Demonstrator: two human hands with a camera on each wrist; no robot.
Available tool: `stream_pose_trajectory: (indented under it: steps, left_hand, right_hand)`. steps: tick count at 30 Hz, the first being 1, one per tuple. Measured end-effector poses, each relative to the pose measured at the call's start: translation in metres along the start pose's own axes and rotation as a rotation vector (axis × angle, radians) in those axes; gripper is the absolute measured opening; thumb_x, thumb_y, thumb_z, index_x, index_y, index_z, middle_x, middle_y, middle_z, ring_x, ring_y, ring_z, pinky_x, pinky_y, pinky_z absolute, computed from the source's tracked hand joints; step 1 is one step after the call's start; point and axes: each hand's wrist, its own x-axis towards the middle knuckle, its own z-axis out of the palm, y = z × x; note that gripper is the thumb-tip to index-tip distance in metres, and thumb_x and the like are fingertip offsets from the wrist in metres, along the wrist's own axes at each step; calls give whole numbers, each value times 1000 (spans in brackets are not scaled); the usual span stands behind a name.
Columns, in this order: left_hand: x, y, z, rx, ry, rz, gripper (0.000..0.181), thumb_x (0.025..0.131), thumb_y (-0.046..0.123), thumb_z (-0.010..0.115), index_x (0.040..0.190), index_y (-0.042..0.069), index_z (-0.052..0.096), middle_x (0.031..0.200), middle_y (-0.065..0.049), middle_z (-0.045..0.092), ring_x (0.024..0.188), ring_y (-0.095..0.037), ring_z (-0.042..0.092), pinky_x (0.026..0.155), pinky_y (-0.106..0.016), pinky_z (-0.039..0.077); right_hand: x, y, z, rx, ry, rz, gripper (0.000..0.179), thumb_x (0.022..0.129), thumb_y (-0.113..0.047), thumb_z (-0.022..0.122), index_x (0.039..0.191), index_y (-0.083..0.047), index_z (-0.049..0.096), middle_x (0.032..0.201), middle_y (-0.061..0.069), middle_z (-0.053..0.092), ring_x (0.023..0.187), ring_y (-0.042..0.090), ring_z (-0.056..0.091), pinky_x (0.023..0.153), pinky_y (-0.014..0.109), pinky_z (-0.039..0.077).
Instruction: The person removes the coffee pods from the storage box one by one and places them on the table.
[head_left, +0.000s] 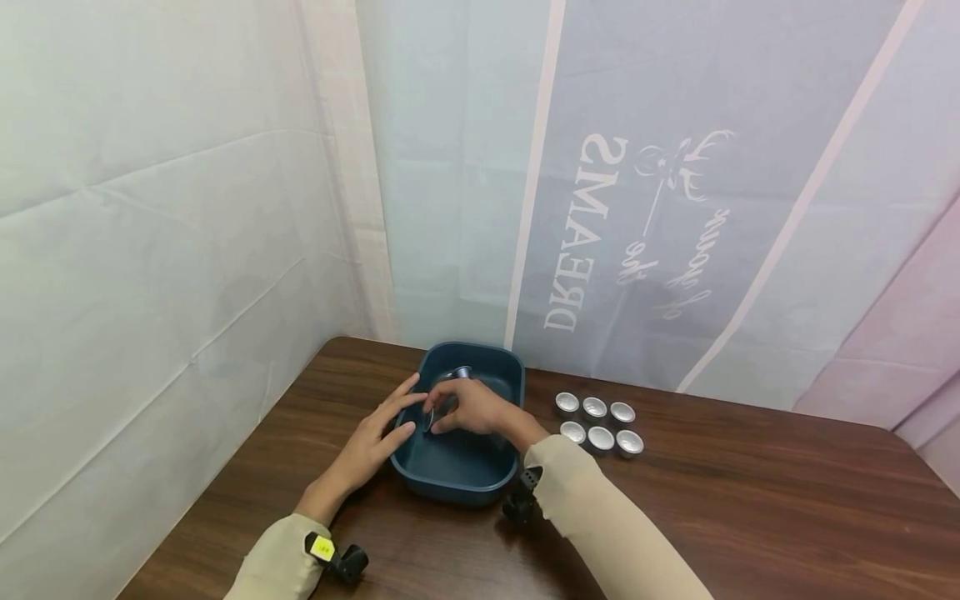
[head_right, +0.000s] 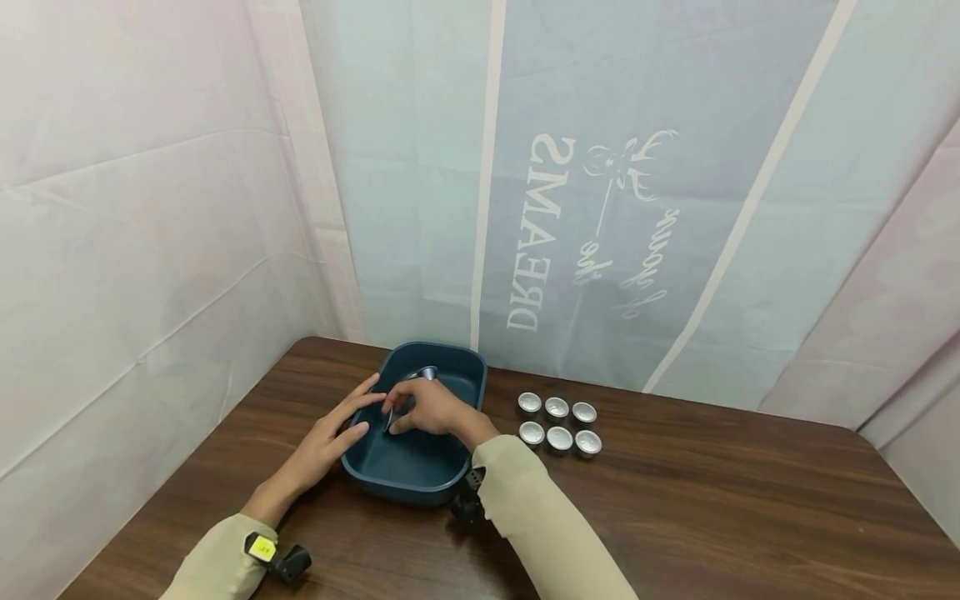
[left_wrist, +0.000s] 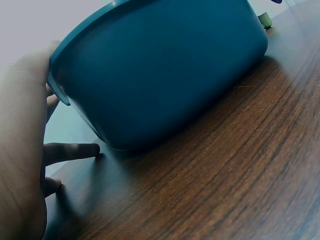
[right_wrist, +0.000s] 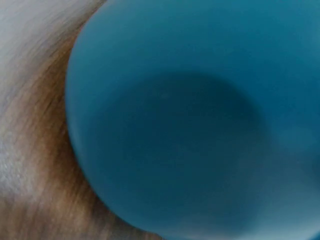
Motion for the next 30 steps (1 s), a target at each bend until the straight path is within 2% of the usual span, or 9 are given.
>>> stream_pose_trajectory:
  steps: [4, 8, 13, 19, 25, 30]
  left_hand:
    - [0, 0, 1, -1, -3, -5, 40, 96, 1, 48, 136, -5, 46, 151, -25, 25, 136, -47, 26, 98, -69, 26]
    - [1, 0, 2, -4, -4, 1, 40, 96, 1, 48, 136, -4, 46, 151, -25, 25, 136, -47, 25, 98, -69, 25]
    - [0, 0, 1, 1, -4, -7, 40, 97, 1, 48, 137, -2, 46, 152, -24, 25, 137, -45, 24, 98, -73, 18]
    - [0, -1, -1, 2, -9, -25, 40, 97, 2, 47, 137, -3, 46, 152, -22, 25, 138, -44, 23, 98, -74, 13]
    - [0, 0, -1, 15, -5, -33, 40, 97, 3, 48, 137, -2, 47, 152, -21, 26, 138, -43, 24, 98, -75, 11]
    - [0, 1, 0, 12, 1, -20, 40, 97, 2, 48, 136, -3, 47, 152, -22, 26, 138, -44, 23, 98, -75, 10]
  right_hand:
    - [-4, -1, -4, -20, -4, -18, 24, 83, -20, 77, 105, -22, 68, 102, -13, 62, 89, 8, 61, 73, 25, 50]
    - [-12, -4, -13, -37, 35, -41, 25, 83, -19, 76, 107, -18, 69, 102, -11, 62, 84, 9, 61, 71, 26, 51]
    - [-23, -6, -20, -39, 99, -50, 22, 84, -23, 76, 104, -25, 68, 99, -12, 61, 79, 10, 59, 68, 27, 51]
    - [-35, -6, -20, 16, 143, -106, 21, 85, -25, 74, 105, -29, 66, 99, -12, 61, 78, 11, 60, 67, 29, 52]
    - [-52, -4, -25, 75, 247, -142, 24, 84, -26, 75, 106, -30, 66, 100, -12, 62, 79, 11, 60, 64, 32, 52]
    - [-75, 5, -37, 201, 347, -146, 26, 83, -24, 77, 106, -26, 66, 92, -2, 64, 75, 16, 61, 61, 30, 49]
